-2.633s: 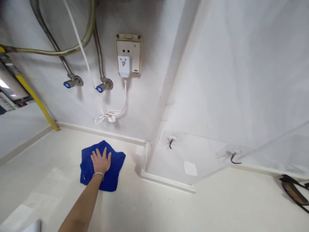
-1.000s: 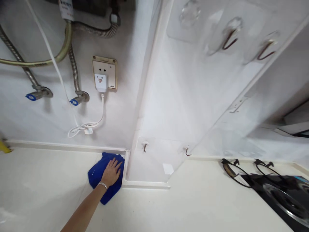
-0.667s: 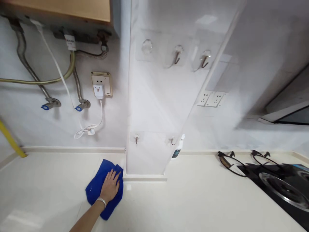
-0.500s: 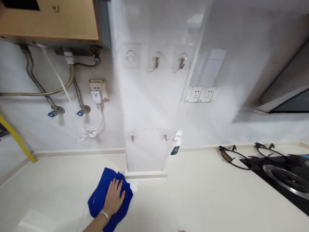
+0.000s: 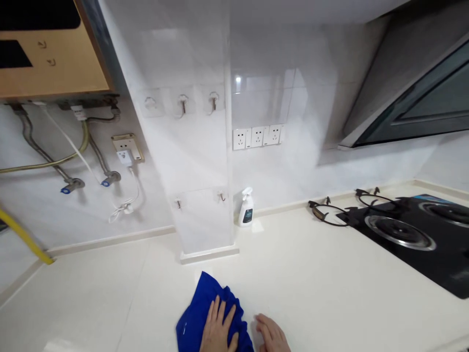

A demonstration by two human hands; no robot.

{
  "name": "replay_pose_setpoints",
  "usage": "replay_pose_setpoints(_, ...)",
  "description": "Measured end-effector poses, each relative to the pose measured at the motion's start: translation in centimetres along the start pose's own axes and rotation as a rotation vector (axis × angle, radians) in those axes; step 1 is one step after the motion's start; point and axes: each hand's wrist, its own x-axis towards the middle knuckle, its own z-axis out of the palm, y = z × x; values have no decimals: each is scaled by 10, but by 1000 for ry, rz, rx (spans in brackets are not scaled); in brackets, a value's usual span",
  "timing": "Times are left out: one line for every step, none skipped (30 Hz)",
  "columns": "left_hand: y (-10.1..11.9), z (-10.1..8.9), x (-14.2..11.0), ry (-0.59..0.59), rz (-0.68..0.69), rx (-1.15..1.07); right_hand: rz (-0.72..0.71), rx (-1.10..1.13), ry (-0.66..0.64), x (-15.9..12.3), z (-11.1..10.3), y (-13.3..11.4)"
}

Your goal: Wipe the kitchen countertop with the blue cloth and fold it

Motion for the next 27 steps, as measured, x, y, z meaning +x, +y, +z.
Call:
replay_pose_setpoints(1, 1, -1, 19, 14, 3, -4, -3, 7, 1, 0, -1)
replay_pose_setpoints(1, 0, -3, 37, 28, 8, -6, -6, 15, 1, 0, -1)
replay_pose_setpoints(-2, -1, -5, 51, 45, 16, -5, -8, 23, 1, 0, -2)
replay_pose_setpoints(-6, -3, -7, 62, 57, 28, -4, -7, 28, 2, -1, -3)
replay_pose_setpoints(-11, -5, -10, 71, 59, 43, 0, -3, 33, 2, -1, -4)
replay_pose_setpoints(-18, -8, -13, 78, 56, 62, 3, 2, 34, 2, -1, -5)
replay_pose_setpoints(-26, -12, -16, 83, 49, 84, 11, 7, 33, 3, -2, -6)
replay_pose_setpoints(-35, -17, -20, 89, 33, 108, 19, 13, 37, 4, -3, -8)
replay_pose_setpoints(-45, -22, -23, 95, 8, 132, 20, 19, 52, 5, -4, -9)
replay_pose_setpoints(-55, -27, -26, 103, -29, 156, 26, 24, 70, 6, -5, -10)
replay_pose_setpoints(-67, -33, -28, 114, -79, 178, 30, 29, 87, 7, -6, -11)
replay_pose_setpoints(-80, -39, -30, 127, -138, 197, 34, 35, 97, 8, -8, -12)
replay_pose_setpoints(-93, -45, -31, 138, -197, 213, 38, 41, 103, 9, -10, -13)
replay_pose_setpoints(-106, -50, -32, 145, -250, 227, 44, 47, 97, 10, -11, -14)
replay_pose_setpoints(-120, -55, -32, 154, -301, 239, 56, 51, 81, 11, -13, -15)
replay_pose_setpoints(-133, -60, -32, 163, -351, 252, 69, 56, 58, 12, -15, -16)
replay_pose_setpoints(-145, -63, -31, 175, -402, 264, 81, 64, 37, 13, -17, -16)
replay_pose_setpoints(-156, -67, -30, 187, -452, 279, 94, 74, 19, 13, -18, -17)
replay_pose_setpoints(-165, -69, -27, 197, -497, 295, 102, 85, 5, 14, -19, -17)
replay_pose_setpoints(-173, -72, -24, 204, -538, 314, 109, 98, -2, 15, -20, -17)
replay_pose_setpoints(-178, -74, -20, 206, -575, 333, 113, 111, -2, 15, -20, -17)
replay_pose_setpoints(-180, -76, -15, 205, -611, 351, 121, 125, -1, 16, -20, -17)
replay_pose_setpoints(-181, -77, -9, 201, -645, 367, 132, 140, -1, 16, -21, -18)
replay_pose_setpoints(-181, -79, -2, 199, -681, 382, 146, 154, -7, 17, -21, -18)
replay_pose_setpoints(-179, -79, 4, 198, -717, 395, 162, 166, -17, 17, -22, -19)
replay_pose_setpoints(-177, -80, 10, 197, -750, 408, 181, 175, -31, 18, -22, -20)
replay_pose_setpoints(-176, -80, 15, 196, -775, 421, 197, 183, -49, 19, -24, -21)
